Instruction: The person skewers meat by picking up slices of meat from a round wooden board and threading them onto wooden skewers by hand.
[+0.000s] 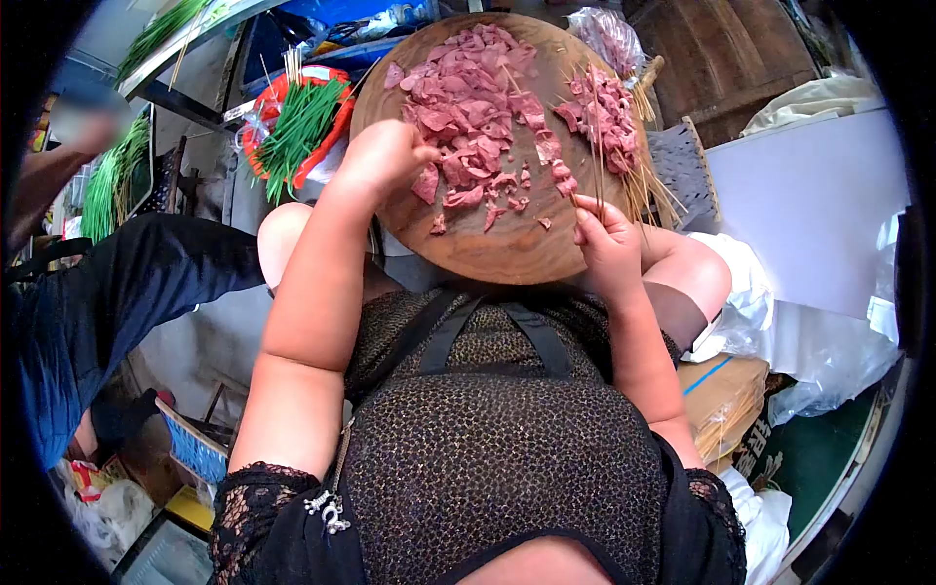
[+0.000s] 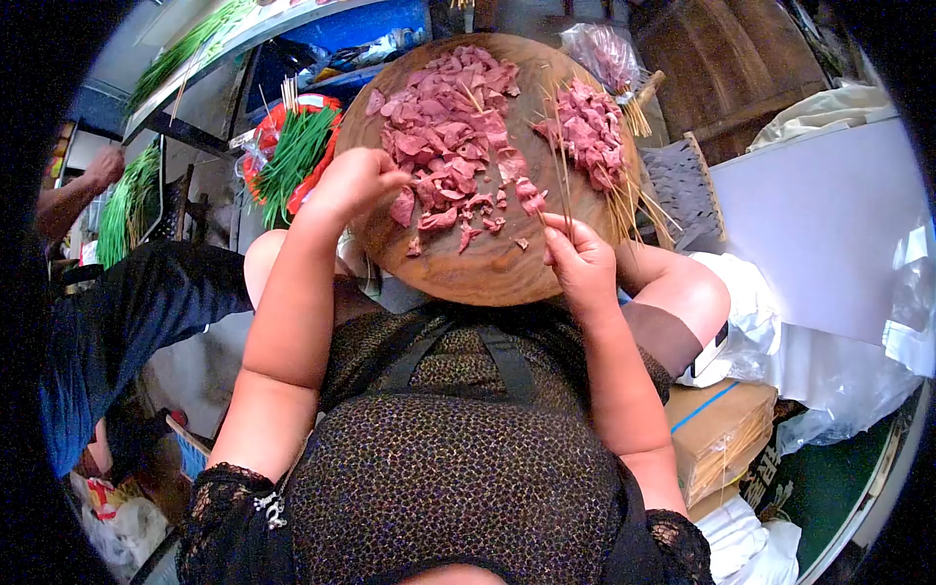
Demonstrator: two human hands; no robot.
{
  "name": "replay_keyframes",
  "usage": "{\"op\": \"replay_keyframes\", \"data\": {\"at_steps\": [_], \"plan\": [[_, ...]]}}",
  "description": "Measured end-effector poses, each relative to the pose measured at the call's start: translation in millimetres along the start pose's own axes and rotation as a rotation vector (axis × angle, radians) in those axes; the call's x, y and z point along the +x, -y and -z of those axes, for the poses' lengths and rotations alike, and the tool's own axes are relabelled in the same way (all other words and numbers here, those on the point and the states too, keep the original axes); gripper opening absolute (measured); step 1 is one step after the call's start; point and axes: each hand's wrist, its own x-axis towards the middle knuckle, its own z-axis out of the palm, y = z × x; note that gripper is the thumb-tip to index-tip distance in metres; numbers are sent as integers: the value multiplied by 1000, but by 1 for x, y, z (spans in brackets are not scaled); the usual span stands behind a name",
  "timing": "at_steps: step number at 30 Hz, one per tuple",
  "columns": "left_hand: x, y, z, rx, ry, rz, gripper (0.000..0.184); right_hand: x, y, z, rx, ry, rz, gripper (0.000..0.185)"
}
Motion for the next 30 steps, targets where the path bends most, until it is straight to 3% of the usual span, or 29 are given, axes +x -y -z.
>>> {"op": "replay_keyframes", "data": {"at_steps": [1, 3, 5, 9, 11, 12, 21, 23, 24, 25, 27, 30], "plan": [[-6, -4, -2, 88, 78, 46, 32, 0, -2, 3, -8, -1, -2, 23], [-17, 3, -11, 102, 39, 9, 27, -6, -10, -3, 15, 6, -6, 23], [-18, 5, -21, -25, -227, -171, 16, -11, -3, -4, 0, -2, -27, 22], [-16, -1, -23, -183, -252, -366, 14, -13, 8, -9, 10, 6, -35, 22], [-16, -3, -31, -56, -86, -395, 20, -13, 10, -9, -3, 28, -57, 23], [-14, -5, -33, 90, -160, -467, 23, -14, 12, -9, -4, 27, -54, 23], [15, -6, -38, 104, -326, -441, 14, -21, 10, -10, -14, 15, -87, 22], [24, -9, -38, -367, -483, -342, 11, -21, 9, -12, -20, 35, -116, 22], [27, -13, -37, -741, -310, -120, 14, -22, 9, -14, -27, 55, -143, 22], [29, -14, -35, -741, -309, -120, 14, -22, 8, -16, -27, 54, -143, 22], [31, -17, -30, -1445, -97, 98, 17, -22, 6, -18, -63, 94, -169, 22], [34, -19, -29, -1519, -96, 80, 22, -19, 0, -15, -82, 125, -186, 23]]}}
